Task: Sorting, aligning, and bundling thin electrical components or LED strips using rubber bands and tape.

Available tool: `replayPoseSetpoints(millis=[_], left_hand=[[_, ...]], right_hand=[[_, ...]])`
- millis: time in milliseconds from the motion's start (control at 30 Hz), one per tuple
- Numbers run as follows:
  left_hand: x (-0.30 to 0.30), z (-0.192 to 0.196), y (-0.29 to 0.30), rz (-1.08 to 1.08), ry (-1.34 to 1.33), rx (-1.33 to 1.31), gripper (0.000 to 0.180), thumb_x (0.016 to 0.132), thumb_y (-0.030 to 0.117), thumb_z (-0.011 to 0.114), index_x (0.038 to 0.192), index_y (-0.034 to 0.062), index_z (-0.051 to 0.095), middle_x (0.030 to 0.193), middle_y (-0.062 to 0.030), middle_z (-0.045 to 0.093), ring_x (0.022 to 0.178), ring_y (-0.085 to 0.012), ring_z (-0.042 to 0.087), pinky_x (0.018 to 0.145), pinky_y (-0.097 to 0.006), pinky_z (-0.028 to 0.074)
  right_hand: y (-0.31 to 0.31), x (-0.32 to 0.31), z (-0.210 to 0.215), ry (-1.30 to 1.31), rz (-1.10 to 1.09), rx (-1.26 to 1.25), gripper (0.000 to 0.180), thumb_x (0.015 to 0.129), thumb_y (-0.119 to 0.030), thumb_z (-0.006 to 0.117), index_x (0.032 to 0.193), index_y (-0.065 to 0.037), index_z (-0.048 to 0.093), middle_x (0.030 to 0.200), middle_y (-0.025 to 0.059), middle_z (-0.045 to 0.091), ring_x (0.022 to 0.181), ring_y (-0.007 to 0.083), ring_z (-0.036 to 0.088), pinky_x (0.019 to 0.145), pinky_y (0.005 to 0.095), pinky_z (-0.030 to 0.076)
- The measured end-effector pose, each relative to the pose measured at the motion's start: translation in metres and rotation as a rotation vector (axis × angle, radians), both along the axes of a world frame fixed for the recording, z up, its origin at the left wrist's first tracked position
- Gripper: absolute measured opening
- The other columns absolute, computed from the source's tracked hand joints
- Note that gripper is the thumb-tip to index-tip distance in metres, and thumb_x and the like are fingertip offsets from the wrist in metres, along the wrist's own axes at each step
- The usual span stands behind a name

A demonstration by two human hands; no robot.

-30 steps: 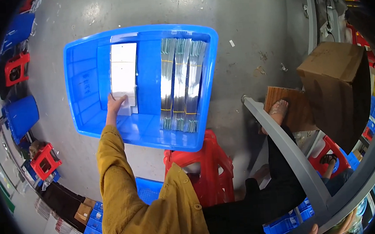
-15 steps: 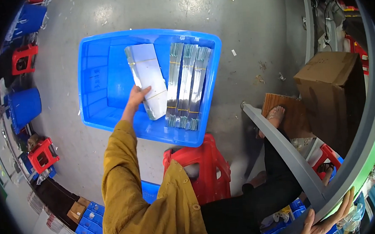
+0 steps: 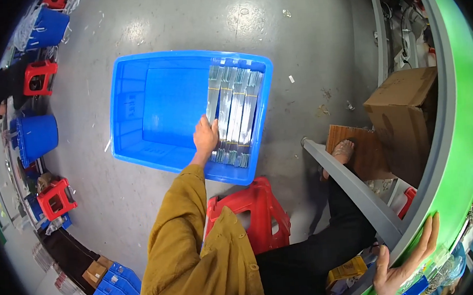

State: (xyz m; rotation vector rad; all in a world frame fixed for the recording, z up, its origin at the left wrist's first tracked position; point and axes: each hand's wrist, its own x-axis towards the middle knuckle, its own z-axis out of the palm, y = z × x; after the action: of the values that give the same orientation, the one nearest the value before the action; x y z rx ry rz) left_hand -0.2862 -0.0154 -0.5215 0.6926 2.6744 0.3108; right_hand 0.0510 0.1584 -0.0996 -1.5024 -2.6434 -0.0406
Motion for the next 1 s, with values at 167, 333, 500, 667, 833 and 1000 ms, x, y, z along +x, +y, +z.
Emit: replayPoseSetpoints(millis=[167, 333, 500, 667, 833, 1000], left_hand=[[0.005, -0.008, -0.01, -0.025, 0.069, 0.054, 0.065, 0.081, 0.049, 0.05, 0.122, -0.0003, 0.036, 0.117, -0.0215, 0.049, 0.095, -0.0384, 0.053, 0.076, -0.049, 0.043], [0.015, 0.023, 0.008, 0.09, -0.124, -0.121, 0.079, 0.082, 0.058, 0.042, 0.132, -0.0016, 0.026, 0.129, -0.0204, 0.042, 0.109, -0.0384, 0.047, 0.086, -0.053, 0.036], [0.015, 0.064, 0.024, 0.164, -0.044, -0.107, 0.071, 0.082, 0.055, 0.046, 0.123, -0.0014, 0.035, 0.117, -0.0203, 0.05, 0.101, -0.0381, 0.051, 0.08, -0.053, 0.04], [0.07, 0.199, 0.07, -0.008, 0.03, 0.266, 0.049, 0.083, 0.037, 0.052, 0.114, -0.0011, 0.045, 0.11, -0.02, 0.052, 0.099, -0.035, 0.052, 0.082, -0.045, 0.041], [0.083, 0.287, 0.069, -0.213, -0.058, 0.801, 0.041, 0.087, 0.021, 0.05, 0.121, 0.0001, 0.044, 0.12, -0.0175, 0.048, 0.109, -0.0291, 0.047, 0.092, -0.037, 0.038], [0.344, 0.504, 0.11, -0.42, -0.41, 1.406, 0.028, 0.089, 0.009, 0.044, 0.115, 0.002, 0.05, 0.115, -0.0119, 0.053, 0.104, -0.0198, 0.051, 0.089, -0.028, 0.04]], right_hand=[[-0.005, 0.01, -0.001, 0.079, -0.066, -0.184, 0.069, 0.075, -0.033, 0.055, 0.135, -0.007, 0.033, 0.139, 0.0182, 0.026, 0.127, 0.0364, 0.025, 0.1, 0.05, 0.022], [-0.002, 0.012, 0.006, 0.192, 0.062, -0.09, 0.061, 0.073, -0.028, 0.059, 0.127, -0.003, 0.043, 0.132, 0.0184, 0.036, 0.122, 0.0323, 0.033, 0.098, 0.0435, 0.026], [-0.003, 0.032, 0.012, 0.242, 0.106, -0.079, 0.063, 0.073, -0.037, 0.059, 0.126, -0.006, 0.045, 0.134, 0.0184, 0.032, 0.122, 0.0342, 0.031, 0.098, 0.0472, 0.024], [-0.002, 0.045, -0.016, 0.525, 0.214, -0.073, 0.056, 0.075, -0.035, 0.063, 0.12, -0.005, 0.05, 0.124, 0.0185, 0.043, 0.114, 0.0341, 0.04, 0.095, 0.0441, 0.031], [-0.059, 0.123, 0.046, 0.691, 0.245, -0.351, 0.061, 0.078, -0.029, 0.061, 0.129, -0.004, 0.038, 0.128, 0.0188, 0.039, 0.115, 0.0348, 0.039, 0.097, 0.0448, 0.034], [-0.127, 0.369, 0.184, 0.479, 0.018, 0.205, 0.056, 0.067, -0.014, 0.065, 0.119, -0.004, 0.047, 0.12, 0.0154, 0.046, 0.109, 0.0317, 0.045, 0.09, 0.0425, 0.039]])
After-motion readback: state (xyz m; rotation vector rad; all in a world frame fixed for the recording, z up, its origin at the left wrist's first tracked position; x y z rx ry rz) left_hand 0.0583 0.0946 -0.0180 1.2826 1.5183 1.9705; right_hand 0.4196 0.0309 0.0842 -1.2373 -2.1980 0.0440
